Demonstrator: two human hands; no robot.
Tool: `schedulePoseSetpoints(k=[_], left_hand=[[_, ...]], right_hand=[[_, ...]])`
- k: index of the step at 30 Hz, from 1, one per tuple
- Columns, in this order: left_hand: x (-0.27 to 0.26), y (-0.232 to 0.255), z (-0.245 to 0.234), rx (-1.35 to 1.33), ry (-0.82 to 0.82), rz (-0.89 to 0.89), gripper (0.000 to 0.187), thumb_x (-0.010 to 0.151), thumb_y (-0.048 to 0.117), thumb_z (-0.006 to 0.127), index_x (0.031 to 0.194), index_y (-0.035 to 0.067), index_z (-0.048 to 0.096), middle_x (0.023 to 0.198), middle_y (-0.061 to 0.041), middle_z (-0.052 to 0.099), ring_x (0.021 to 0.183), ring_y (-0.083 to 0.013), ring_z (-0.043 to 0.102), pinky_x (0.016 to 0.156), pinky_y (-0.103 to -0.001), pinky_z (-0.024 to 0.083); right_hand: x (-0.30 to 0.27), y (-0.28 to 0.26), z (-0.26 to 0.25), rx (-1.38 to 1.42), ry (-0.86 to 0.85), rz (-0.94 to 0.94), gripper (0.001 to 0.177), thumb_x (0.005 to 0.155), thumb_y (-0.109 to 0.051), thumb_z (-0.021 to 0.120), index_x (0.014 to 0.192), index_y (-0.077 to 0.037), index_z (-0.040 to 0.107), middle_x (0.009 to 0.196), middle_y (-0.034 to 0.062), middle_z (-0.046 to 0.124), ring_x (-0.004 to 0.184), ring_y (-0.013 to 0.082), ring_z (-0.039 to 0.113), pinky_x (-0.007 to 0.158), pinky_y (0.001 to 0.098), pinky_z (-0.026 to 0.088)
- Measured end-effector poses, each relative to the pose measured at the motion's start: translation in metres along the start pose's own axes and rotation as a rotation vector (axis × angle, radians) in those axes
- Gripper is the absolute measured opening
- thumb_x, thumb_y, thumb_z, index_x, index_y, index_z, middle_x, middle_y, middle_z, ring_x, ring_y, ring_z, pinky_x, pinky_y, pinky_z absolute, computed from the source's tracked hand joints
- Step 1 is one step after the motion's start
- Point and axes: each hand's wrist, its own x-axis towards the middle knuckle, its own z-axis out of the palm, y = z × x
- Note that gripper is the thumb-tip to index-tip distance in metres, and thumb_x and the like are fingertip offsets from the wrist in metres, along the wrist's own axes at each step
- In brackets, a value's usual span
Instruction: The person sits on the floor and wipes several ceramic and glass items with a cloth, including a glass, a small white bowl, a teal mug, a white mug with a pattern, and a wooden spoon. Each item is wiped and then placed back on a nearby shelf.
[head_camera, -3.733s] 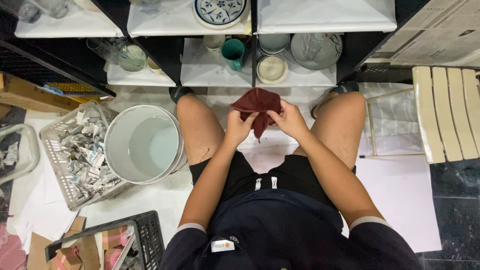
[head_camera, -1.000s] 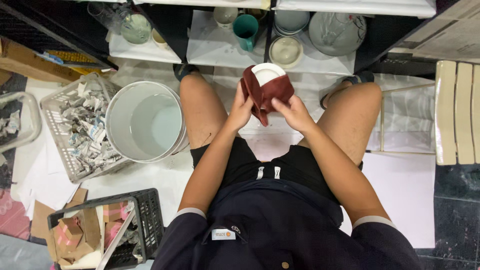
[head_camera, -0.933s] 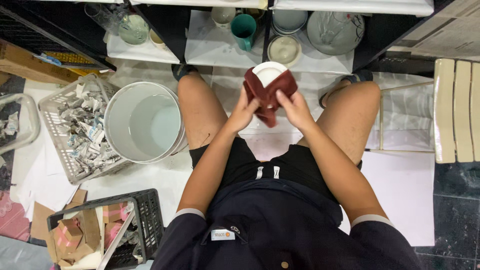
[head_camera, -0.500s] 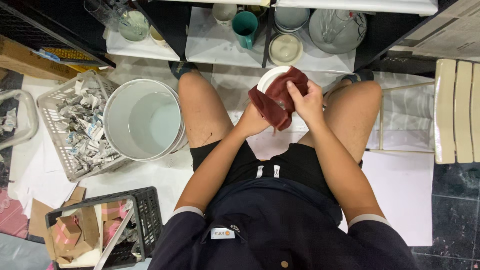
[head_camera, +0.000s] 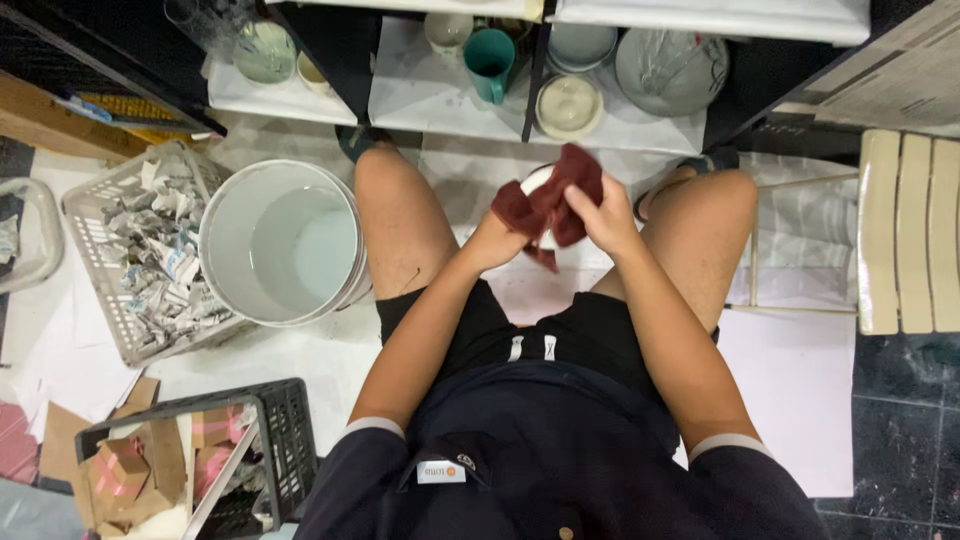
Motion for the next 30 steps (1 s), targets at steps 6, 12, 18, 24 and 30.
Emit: schedulePoseSetpoints(k=[6,12,18,24,30], left_hand=[[-0.014,0.049,-0.005,0.181,-0.087,0.166,0.054,0.087,0.014,0.072,0.133,-0.003,0.051,0.107,-0.011,0.069,0.094,-0.0171,0.069,0.076,-0.033,0.057],[-0.006,0.027,-0.005,-0.117,0.031,-0.264,0.026,0.089,0.019,0.061,0.112,0.006,0.062,0.086,-0.004,0.067,0.074,-0.0168,0.068,0.054,-0.034,0.054],[0.011,-0.036,-0.009,0.013,0.406,0.221,0.024,0.106,0.018,0.067,0.097,0.002,0.052,0.08,-0.005,0.055,0.076,-0.0135,0.054,0.066,-0.029,0.046],[0.007,-0.038,-0.016,0.204,0.249,0.226,0.03,0.087,0.016,0.081,0.103,0.0,0.063,0.083,-0.006,0.063,0.076,-0.0147,0.061,0.066,-0.031,0.05],[-0.006,0.009,0.013,0.114,0.181,0.171,0.056,0.073,0.012,0.084,0.121,0.003,0.057,0.109,-0.005,0.068,0.099,-0.0131,0.065,0.081,-0.03,0.056]], right_hand=[[-0.004,0.0,-0.006,-0.036,-0.122,0.195,0.025,0.104,-0.018,0.064,0.11,0.005,0.072,0.095,0.0117,0.076,0.084,0.0165,0.069,0.079,0.0329,0.057],[0.005,-0.002,0.002,0.439,-0.065,0.256,0.034,0.104,-0.023,0.057,0.123,0.004,0.065,0.117,0.014,0.072,0.105,0.0214,0.071,0.096,0.0359,0.056],[0.005,0.01,0.017,0.032,-0.076,0.139,0.043,0.109,-0.03,0.051,0.138,0.001,0.058,0.131,0.0106,0.067,0.118,0.0144,0.062,0.105,0.0315,0.048],[-0.002,0.012,0.017,-0.107,0.045,0.096,0.03,0.098,-0.015,0.071,0.123,0.0,0.065,0.114,0.0047,0.072,0.102,0.0111,0.066,0.091,0.0286,0.054],[-0.002,-0.006,0.0,-0.116,0.201,-0.033,0.027,0.09,-0.009,0.08,0.112,0.001,0.068,0.104,0.0041,0.074,0.093,0.0096,0.068,0.083,0.0271,0.057]])
